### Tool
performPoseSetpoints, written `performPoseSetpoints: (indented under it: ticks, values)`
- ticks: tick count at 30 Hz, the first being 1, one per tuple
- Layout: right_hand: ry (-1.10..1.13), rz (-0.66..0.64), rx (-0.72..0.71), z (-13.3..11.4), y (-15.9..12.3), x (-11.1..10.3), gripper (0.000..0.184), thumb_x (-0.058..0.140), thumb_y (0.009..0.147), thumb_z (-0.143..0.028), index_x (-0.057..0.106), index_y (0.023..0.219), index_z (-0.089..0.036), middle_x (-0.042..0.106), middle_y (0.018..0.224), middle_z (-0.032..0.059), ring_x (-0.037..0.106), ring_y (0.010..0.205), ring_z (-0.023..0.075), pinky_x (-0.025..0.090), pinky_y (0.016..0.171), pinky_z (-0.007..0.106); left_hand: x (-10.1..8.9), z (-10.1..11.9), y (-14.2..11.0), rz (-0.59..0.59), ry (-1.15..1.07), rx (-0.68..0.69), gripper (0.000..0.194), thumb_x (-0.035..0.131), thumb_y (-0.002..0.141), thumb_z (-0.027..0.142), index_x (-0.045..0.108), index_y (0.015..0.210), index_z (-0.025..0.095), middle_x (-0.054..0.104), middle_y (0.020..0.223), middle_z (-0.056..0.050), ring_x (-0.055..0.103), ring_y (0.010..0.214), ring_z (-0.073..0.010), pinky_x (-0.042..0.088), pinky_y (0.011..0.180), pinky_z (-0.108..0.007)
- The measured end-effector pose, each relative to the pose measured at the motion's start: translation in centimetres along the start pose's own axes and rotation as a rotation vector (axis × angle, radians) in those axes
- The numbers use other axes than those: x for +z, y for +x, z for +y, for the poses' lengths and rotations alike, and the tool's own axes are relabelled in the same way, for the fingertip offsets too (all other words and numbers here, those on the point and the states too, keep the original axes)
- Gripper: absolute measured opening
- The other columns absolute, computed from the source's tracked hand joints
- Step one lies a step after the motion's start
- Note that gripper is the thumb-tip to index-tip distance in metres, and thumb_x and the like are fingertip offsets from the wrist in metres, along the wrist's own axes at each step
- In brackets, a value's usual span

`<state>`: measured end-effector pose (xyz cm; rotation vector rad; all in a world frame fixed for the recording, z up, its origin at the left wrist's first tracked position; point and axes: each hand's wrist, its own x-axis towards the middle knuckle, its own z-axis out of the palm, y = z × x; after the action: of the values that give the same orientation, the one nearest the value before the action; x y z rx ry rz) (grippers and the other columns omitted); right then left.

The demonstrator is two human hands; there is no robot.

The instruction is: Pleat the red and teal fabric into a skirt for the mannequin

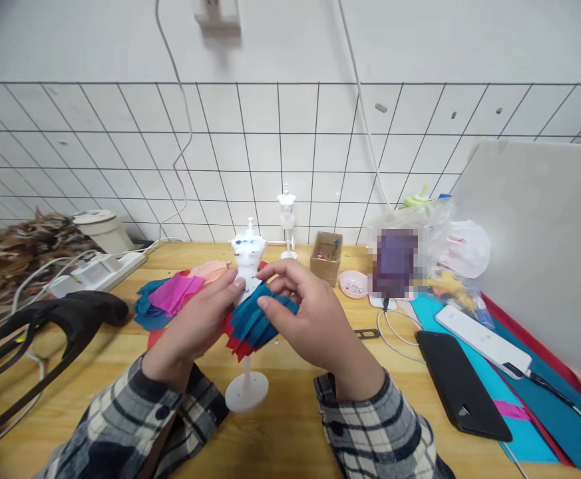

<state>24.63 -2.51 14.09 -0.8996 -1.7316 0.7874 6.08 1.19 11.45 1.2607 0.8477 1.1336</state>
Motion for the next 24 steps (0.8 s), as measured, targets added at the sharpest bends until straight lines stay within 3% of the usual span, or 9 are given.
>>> performPoseSetpoints:
  ticks: [3,4,6,8,12,15,19,21,24]
  values:
    - [-0.083,0.035,-0.041,2.0,-1.4,-0.2,0.029,0.061,0.086,-0.019,0.058,0.114,-0.024,0.065,0.083,0.0005,0.064,0.076,0.0145,0.052,0.067,0.027,-1.8,-1.9,2.1,0.033,-0.005,-0.167,0.035,0.064,0.085,0.038,0.06,0.115,0.02,0.07,0.102,-0.007,0.067,0.085,-0.0198,0.055,0.07,-0.03]
    - [-0.169,0.102,-0.079,3.1,-2.3,-0.1,0.028,0.062,0.086,-0.018,0.059,0.113,-0.025,0.066,0.085,0.0009,0.064,0.078,0.0156,0.052,0.071,0.029,-2.4,-2.6,2.7,0.11,0.01,-0.101,0.035,0.064,0.084,0.039,0.06,0.113,0.019,0.069,0.104,-0.007,0.067,0.088,-0.0197,0.055,0.075,-0.031]
    - [-0.349,0.264,-0.23,5.9,-4.4,0.6,0.016,0.062,0.085,-0.016,0.062,0.098,-0.024,0.068,0.09,0.0028,0.063,0.09,0.0194,0.05,0.083,0.036,-3.3,-3.8,3.8,0.297,0.098,0.214,0.036,0.065,0.084,0.038,0.059,0.114,0.021,0.068,0.111,-0.007,0.065,0.101,-0.0195,0.054,0.087,-0.032]
    - [-0.431,0.228,-0.314,8.5,-6.5,1.6,0.012,0.057,0.085,-0.011,0.059,0.087,-0.023,0.069,0.087,0.0019,0.062,0.089,0.0191,0.049,0.083,0.035,-3.8,-4.7,4.4,0.33,0.24,0.424,0.039,0.07,0.08,0.035,0.061,0.115,0.021,0.066,0.119,-0.008,0.061,0.113,-0.0213,0.049,0.098,-0.036]
    - [-0.584,-0.193,-0.194,10.8,-8.9,3.3,0.021,0.057,0.083,-0.011,0.059,0.101,-0.022,0.07,0.097,0.0046,0.063,0.086,0.0211,0.047,0.078,0.036,-3.7,-5.7,4.6,0.231,0.428,0.464,0.033,0.067,0.083,0.035,0.066,0.111,0.017,0.068,0.117,-0.01,0.063,0.111,-0.0246,0.048,0.101,-0.041]
    - [-0.497,-0.361,-0.178,10.1,-9.0,3.4,0.046,0.062,0.075,-0.014,0.053,0.119,-0.021,0.069,0.104,0.0053,0.062,0.09,0.022,0.047,0.083,0.036,-3.5,-6.0,4.8,0.236,0.373,0.443,0.034,0.067,0.083,0.036,0.064,0.111,0.017,0.069,0.116,-0.01,0.066,0.107,-0.0243,0.051,0.099,-0.041]
    - [-0.361,-0.176,-0.065,10.1,-8.4,2.2,0.035,0.054,0.079,-0.014,0.054,0.114,-0.022,0.066,0.092,0.0019,0.06,0.082,0.0163,0.047,0.078,0.029,-3.9,-6.2,5.4,0.276,0.29,0.469,0.038,0.067,0.084,0.035,0.057,0.117,0.019,0.066,0.122,-0.01,0.065,0.109,-0.0213,0.052,0.096,-0.036]
    - [-0.51,-0.096,0.031,11.1,-8.1,1.7,0.031,0.054,0.081,-0.015,0.056,0.112,-0.021,0.065,0.1,0.0047,0.059,0.092,0.0191,0.046,0.084,0.032,-4.0,-6.4,5.8,0.285,0.307,0.476,0.034,0.065,0.085,0.034,0.057,0.115,0.019,0.067,0.119,-0.009,0.064,0.11,-0.0201,0.051,0.097,-0.035]
    - [-0.715,-0.142,0.222,12.5,-7.8,1.7,0.031,0.059,0.084,-0.028,0.058,0.114,-0.02,0.064,0.108,0.0089,0.058,0.101,0.0243,0.045,0.086,0.037,-3.8,-6.8,6.4,0.243,0.34,0.474,0.032,0.064,0.085,0.033,0.057,0.114,0.019,0.067,0.116,-0.008,0.063,0.109,-0.0197,0.05,0.099,-0.035]
